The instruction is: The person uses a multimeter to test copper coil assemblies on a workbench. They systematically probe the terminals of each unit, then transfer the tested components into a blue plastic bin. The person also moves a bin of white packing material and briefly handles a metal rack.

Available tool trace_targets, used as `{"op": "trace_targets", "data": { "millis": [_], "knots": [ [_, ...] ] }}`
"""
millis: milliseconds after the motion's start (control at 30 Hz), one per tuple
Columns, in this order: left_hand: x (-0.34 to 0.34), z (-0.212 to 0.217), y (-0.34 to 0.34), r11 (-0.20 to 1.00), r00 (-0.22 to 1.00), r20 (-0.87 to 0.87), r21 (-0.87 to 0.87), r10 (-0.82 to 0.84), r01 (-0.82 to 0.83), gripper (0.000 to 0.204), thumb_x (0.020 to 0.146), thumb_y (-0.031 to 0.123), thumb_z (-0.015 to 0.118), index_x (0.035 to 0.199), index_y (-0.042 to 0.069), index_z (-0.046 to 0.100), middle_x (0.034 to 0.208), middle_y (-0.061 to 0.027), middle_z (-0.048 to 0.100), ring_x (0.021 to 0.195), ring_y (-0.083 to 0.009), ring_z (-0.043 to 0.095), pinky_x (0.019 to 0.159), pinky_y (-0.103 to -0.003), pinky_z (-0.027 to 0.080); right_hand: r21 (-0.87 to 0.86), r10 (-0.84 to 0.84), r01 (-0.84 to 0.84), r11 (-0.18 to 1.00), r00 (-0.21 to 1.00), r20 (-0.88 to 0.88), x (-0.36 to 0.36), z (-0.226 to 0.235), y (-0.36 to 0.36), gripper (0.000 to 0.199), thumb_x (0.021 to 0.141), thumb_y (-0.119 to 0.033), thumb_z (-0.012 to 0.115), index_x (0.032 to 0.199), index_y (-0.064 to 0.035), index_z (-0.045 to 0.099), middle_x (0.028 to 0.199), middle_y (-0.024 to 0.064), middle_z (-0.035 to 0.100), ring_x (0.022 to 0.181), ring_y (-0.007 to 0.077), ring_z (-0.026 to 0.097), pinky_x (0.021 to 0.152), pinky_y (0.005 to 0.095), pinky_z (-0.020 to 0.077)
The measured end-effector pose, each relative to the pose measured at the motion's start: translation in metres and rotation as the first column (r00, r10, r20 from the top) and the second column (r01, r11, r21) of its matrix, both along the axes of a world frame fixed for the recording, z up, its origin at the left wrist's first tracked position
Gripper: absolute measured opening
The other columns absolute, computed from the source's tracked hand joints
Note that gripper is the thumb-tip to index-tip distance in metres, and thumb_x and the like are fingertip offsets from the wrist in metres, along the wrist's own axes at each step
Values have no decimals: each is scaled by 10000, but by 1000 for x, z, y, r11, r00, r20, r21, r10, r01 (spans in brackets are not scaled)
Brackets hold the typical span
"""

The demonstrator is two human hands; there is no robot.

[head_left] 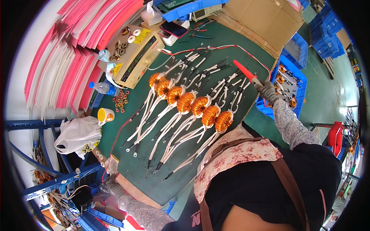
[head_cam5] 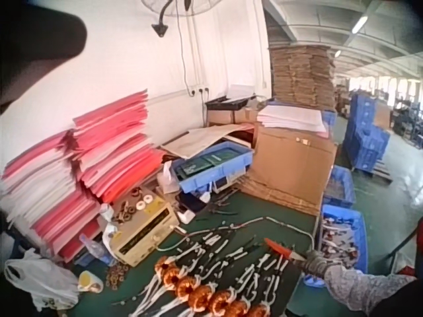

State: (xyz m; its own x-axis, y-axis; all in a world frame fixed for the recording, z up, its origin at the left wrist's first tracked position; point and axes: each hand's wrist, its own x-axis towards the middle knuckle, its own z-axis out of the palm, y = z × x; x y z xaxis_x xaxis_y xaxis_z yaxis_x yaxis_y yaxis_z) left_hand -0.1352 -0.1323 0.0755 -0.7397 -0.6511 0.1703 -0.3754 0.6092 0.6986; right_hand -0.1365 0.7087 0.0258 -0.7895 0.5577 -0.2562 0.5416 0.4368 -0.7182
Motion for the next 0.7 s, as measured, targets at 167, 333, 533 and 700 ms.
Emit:
{"op": "trace_targets", "data": {
  "millis": [167,333,533,700],
  "knots": [
    [-5,-7,101,671,972,-131,705,-197,231,223,689,-33,587,908,6,609,926,-93,591,820,-183,553,751,-288,427,128,105,-109,986,994,33,3,28,-22,349,724,-285,627,899,15,602,714,124,603,669,223,584,611,333,439],
    [4,-19,192,829,823,130,-11,-553,559,255,803,89,531,1051,32,553,953,-85,596,842,-195,558,791,-308,430,225,159,-201,953,969,189,3,38,-13,371,720,-341,589,884,-8,608,693,166,597,670,304,596,608,377,451],
    [17,-25,250,845,881,78,335,-466,417,253,804,134,558,1043,52,555,887,-68,596,799,-169,536,752,-296,435,341,206,-297,892,939,277,-2,42,-11,390,696,-382,579,810,-12,622,715,196,601,691,320,600,610,391,460],
    [32,-51,267,870,905,69,317,-419,379,260,788,172,604,1029,83,561,679,18,517,523,-55,434,461,-214,368,326,293,-372,869,918,266,-8,37,0,354,674,-351,634,805,-23,610,702,186,590,679,326,585,601,391,450]
  ]
}}
